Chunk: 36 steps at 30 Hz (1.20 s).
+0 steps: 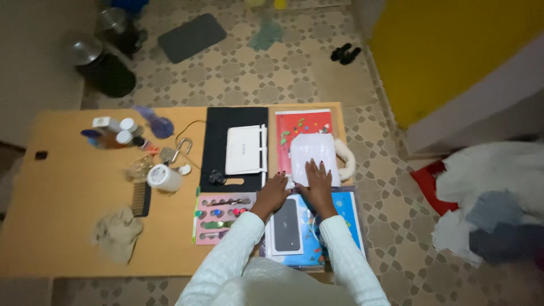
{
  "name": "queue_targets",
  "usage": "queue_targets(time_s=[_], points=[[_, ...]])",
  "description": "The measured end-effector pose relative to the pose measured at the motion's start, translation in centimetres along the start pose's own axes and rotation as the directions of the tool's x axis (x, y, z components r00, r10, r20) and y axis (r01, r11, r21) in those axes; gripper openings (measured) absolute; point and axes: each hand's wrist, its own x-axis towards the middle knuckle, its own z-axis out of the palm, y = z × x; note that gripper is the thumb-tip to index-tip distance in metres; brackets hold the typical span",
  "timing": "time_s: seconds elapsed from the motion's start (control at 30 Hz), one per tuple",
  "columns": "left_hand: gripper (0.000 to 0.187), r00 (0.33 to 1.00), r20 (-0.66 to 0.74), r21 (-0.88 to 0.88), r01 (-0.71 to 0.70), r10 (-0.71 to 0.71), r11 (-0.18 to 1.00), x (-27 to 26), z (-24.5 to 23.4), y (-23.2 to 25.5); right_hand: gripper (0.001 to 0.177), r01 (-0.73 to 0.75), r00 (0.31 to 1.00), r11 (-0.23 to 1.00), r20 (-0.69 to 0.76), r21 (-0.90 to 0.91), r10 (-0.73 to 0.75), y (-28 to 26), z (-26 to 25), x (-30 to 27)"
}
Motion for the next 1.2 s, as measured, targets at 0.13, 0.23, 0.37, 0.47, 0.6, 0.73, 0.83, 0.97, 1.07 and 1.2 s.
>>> queue_targets(time_s=[0.13, 0.23, 0.37, 0.47, 0.6, 0.73, 0.83, 0.97, 1.07, 1.2], points=[[0.060, 0.984, -0.170, -0.039, -0.067, 0.059, 0.997, -1.6, -1.3, -0.5, 0.079, 0.070, 0.989, 0.997, -0.133, 0.029, -0.066, -0.5, 1.8, -0.5], [0.056, 0.970, -0.231, -0.205, -0.118, 0.069, 0.972, -5.5, -5.6, 0.7, 0.065, 0.129, 0.967, 0.973, -0.241, 0.191, -0.081, -3.0, 0.6, -1.6], [0.046, 0.971, -0.193, -0.497, 0.027, -0.141, 0.867, -9.6, -11.4, 1.1, 0.052, 0.177, 0.965, 0.925, -0.243, 0.336, -0.096, -7.8, -1.3, -2.0], [0.042, 0.947, -0.255, -0.564, 0.016, -0.193, 0.826, -12.9, -14.2, -0.3, 0.047, 0.181, 0.974, 0.897, -0.201, 0.404, -0.107, -11.3, -1.5, -2.1], [0.041, 0.895, -0.117, -0.792, 0.177, -0.430, 0.584, -17.9, -18.1, -2.4, 0.045, 0.112, 0.994, 0.834, -0.043, 0.541, -0.105, -19.4, -5.5, -3.5], [0.034, 0.848, -0.203, -0.895, 0.042, -0.490, 0.445, -21.7, -16.6, -8.9, 0.039, 0.313, 0.950, 0.823, -0.166, 0.473, -0.266, -22.3, -1.5, -4.7], [0.034, 0.805, -0.234, -0.908, 0.019, -0.545, 0.418, -25.3, -15.0, -14.2, 0.038, 0.215, 0.969, 0.780, -0.028, 0.588, -0.245, -27.0, -1.1, -5.7], [0.033, 0.753, -0.348, -0.844, 0.007, -0.558, 0.536, -31.5, -15.3, -19.2, 0.033, 0.366, 0.921, 0.755, -0.095, 0.544, -0.378, -33.0, 1.6, -7.5], [0.033, 0.720, -0.362, -0.831, 0.038, -0.592, 0.554, -36.1, -15.5, -23.0, 0.033, 0.313, 0.929, 0.764, -0.012, 0.564, -0.371, -38.3, 3.8, -8.8], [0.033, 0.706, -0.357, -0.840, 0.044, -0.611, 0.541, -41.9, -15.6, -28.2, 0.033, 0.286, 0.929, 0.766, 0.030, 0.575, -0.370, -44.4, 7.6, -10.7]])
